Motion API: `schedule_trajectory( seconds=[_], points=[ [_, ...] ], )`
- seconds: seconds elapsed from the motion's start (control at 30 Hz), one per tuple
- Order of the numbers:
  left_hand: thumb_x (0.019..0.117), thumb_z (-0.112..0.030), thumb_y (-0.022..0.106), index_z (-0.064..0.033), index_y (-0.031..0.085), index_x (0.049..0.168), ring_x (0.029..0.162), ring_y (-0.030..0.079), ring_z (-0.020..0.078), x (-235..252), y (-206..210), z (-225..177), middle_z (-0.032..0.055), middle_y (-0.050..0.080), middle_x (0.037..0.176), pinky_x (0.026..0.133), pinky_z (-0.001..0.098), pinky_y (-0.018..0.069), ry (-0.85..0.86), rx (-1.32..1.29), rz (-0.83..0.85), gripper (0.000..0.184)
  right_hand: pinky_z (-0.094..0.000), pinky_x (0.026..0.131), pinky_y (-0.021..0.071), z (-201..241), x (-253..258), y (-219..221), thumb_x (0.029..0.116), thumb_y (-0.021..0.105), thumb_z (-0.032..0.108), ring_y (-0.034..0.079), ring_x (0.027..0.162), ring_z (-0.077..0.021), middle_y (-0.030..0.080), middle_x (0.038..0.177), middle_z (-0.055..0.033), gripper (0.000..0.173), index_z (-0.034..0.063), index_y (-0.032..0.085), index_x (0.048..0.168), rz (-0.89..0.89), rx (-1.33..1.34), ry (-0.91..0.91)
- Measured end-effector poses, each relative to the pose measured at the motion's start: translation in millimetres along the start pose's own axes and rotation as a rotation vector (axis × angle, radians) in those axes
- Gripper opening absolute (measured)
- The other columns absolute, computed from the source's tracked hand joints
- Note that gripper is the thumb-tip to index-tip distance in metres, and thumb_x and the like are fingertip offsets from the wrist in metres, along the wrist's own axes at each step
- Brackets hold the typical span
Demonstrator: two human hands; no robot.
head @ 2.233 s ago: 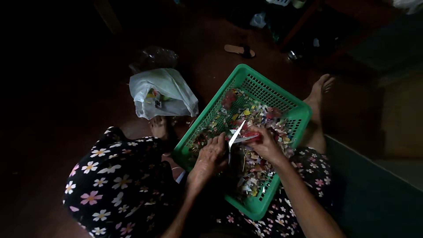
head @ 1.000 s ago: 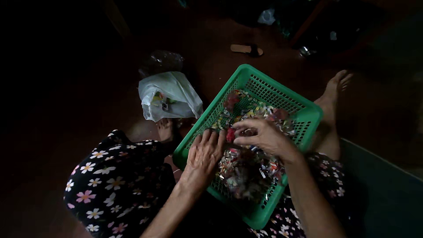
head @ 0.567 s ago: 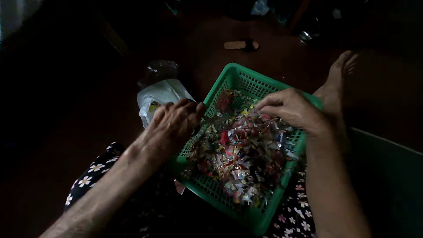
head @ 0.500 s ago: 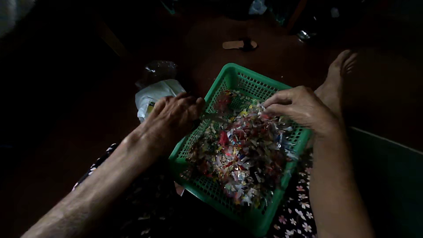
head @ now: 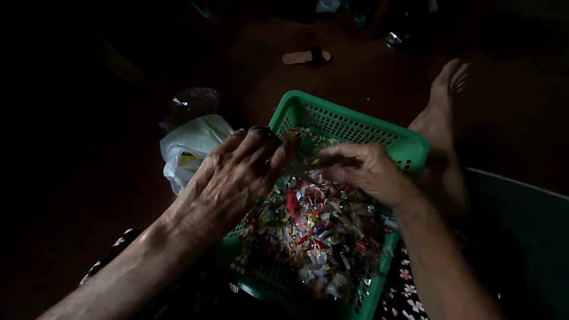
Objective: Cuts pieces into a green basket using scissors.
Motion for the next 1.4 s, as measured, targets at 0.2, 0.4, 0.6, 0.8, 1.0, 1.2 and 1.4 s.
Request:
schedule_trajectory(
  seconds=[0.2,0.4,0.6,0.8,1.0,1.2,1.4],
  points=[
    [0.1012,-0.005,0.050,0.0040,0.058,0.135,0.117,0.063,0.0403,0.5,-6.4,-6.2,0.0236,0.066,0.122,0.098,0.0503,0.0503,0.037,-0.008,-0.056,0.036,-0.0128,0.061,0.0537,-2.6,7.4,5.0,0.0909,0.074,0.004,0.064,0.067,0.0021,0.073,0.077,0.0018,0.003,0.0036,0.076,0.090,0.125,0.147,0.042],
    [0.0937,-0.009,0.058,0.0022,0.058,0.135,0.109,0.065,0.0434,-13.1,-9.0,14.4,0.0230,0.067,0.114,0.083,0.0532,0.0539,-0.108,-0.060,0.008,0.043,-0.0261,0.065,0.0534,6.1,-10.9,-38.8,0.1002,0.065,0.015,0.063,0.069,-0.0080,0.070,0.082,-0.0009,0.014,0.0073,0.075,0.096,-0.202,-0.383,0.062],
    [0.0920,-0.034,0.069,-0.0120,0.068,0.116,0.066,0.067,0.0283,-24.0,9.7,15.4,0.0061,0.067,0.083,0.054,0.0506,0.0518,-0.368,-0.304,0.175,0.032,-0.0677,0.086,0.0495,-28.3,-16.2,-24.7,0.0967,0.073,0.021,0.063,0.102,-0.0491,0.066,0.109,-0.0288,0.033,-0.0053,0.066,0.116,-0.127,-0.803,0.635],
    [0.0959,-0.035,0.066,-0.0132,0.070,0.112,0.070,0.068,0.0295,-20.9,34.4,-2.7,0.0076,0.068,0.079,0.058,0.0502,0.0527,-0.403,-0.415,0.394,0.028,-0.0541,0.075,0.0550,-21.1,-5.9,-12.3,0.0959,0.071,0.007,0.067,0.084,-0.0342,0.071,0.094,-0.0200,0.010,0.0007,0.076,0.101,-0.153,-0.569,0.436],
    [0.0987,-0.035,0.062,-0.0052,0.063,0.129,0.089,0.069,0.0334,-17.3,37.1,-3.9,0.0121,0.069,0.098,0.064,0.0488,0.0536,-0.374,-0.355,0.436,0.043,-0.0245,0.063,0.0536,-17.0,-9.1,-10.0,0.0937,0.069,0.000,0.063,0.068,-0.0076,0.071,0.082,-0.0064,0.006,0.0004,0.075,0.097,-0.204,-0.144,0.365],
    [0.0974,-0.031,0.063,-0.0049,0.064,0.129,0.091,0.070,0.0332,-14.3,44.7,-6.9,0.0125,0.070,0.100,0.067,0.0492,0.0567,-0.303,-0.394,0.367,0.041,-0.0212,0.065,0.0540,-18.8,-10.1,-2.2,0.0943,0.068,0.001,0.064,0.070,-0.0051,0.071,0.081,-0.0036,0.007,0.0012,0.075,0.094,-0.157,-0.021,0.301],
    [0.0969,-0.030,0.064,-0.0020,0.063,0.132,0.086,0.071,0.0338,-13.0,49.5,-4.7,0.0136,0.071,0.095,0.068,0.0512,0.0577,-0.287,-0.431,0.292,0.045,-0.0166,0.057,0.0490,-19.1,-11.5,-3.2,0.0959,0.066,0.003,0.060,0.063,-0.0004,0.069,0.074,0.0008,0.011,0.0039,0.076,0.091,-0.201,0.015,0.252]
  ],
)
Point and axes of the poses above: each hand's wrist, its own x-axis towards the middle knuckle, its own y-axis out of the palm, z = x × y, the point moved 2 cm from there along x, towards the middle knuckle
